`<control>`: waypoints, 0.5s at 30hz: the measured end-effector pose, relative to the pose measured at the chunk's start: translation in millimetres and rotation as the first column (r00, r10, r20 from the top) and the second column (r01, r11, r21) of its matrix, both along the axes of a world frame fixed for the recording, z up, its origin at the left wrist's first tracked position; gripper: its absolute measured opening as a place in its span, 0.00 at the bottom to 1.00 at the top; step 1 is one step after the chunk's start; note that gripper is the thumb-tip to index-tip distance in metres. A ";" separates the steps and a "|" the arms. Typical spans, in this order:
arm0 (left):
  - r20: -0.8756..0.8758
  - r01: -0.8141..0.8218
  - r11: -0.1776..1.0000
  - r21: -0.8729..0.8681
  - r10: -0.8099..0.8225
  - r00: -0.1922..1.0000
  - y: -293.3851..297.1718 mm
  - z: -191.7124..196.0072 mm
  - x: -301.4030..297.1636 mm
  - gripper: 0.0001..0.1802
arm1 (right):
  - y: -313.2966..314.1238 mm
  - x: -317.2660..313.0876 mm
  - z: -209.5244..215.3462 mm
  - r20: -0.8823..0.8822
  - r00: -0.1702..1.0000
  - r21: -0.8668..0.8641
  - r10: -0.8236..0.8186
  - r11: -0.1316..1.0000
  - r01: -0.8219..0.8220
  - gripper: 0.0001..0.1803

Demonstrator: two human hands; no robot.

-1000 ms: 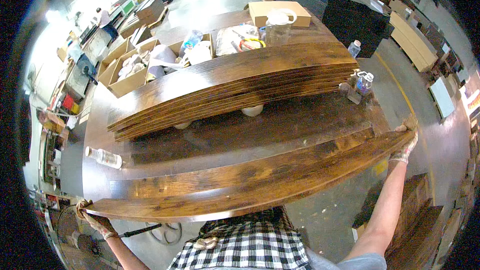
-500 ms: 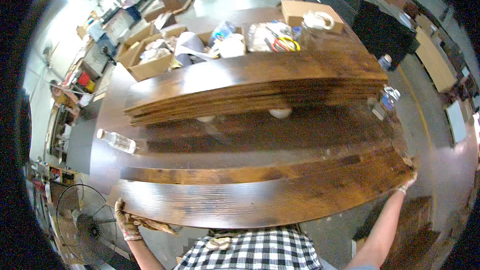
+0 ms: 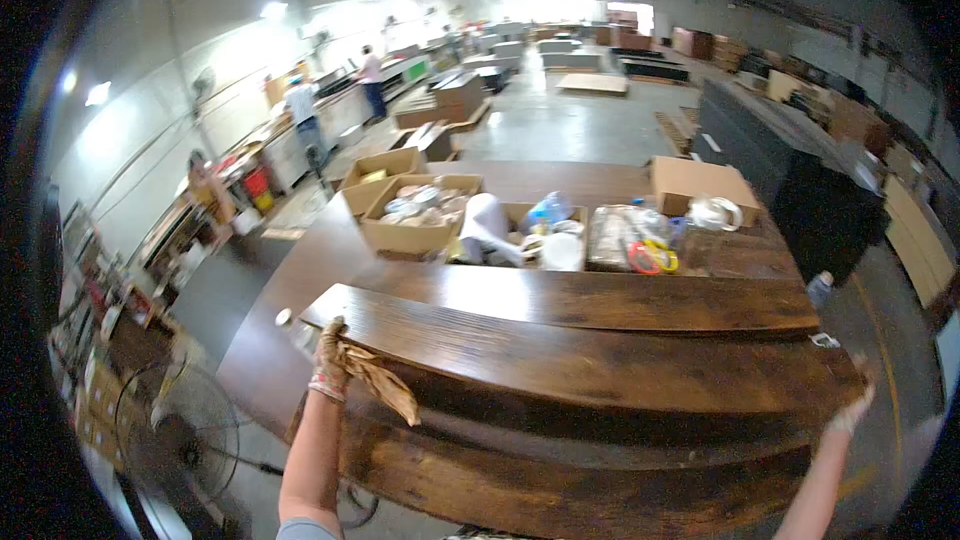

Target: The person wipes and buffs wooden boards using a cloth and a sponge by hand, turning the boards to treat different sides.

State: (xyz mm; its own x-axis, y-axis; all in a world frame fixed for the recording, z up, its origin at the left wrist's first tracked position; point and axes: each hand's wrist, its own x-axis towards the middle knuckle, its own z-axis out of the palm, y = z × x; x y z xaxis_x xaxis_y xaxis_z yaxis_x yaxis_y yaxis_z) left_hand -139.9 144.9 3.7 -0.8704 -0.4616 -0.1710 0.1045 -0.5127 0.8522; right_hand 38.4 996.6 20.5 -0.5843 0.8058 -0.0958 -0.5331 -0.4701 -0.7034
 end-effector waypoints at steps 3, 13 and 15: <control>0.010 0.172 0.983 0.060 -0.173 0.985 13.7 1.9 -43.8 0.20 | 18.1 -60.9 -1.9 -0.162 0.987 0.280 -0.003 0.959 0.049 0.25; 0.054 0.317 0.948 -0.026 -0.315 0.948 -10.5 -32.4 -89.4 0.19 | 7.1 -186.7 0.7 -0.235 0.971 -0.017 -0.028 1.000 0.025 0.18; 0.136 0.438 0.898 -0.041 -0.429 0.893 -15.2 -20.2 -74.8 0.21 | -10.8 -200.4 10.9 -0.083 0.973 0.080 -0.214 0.972 0.221 0.17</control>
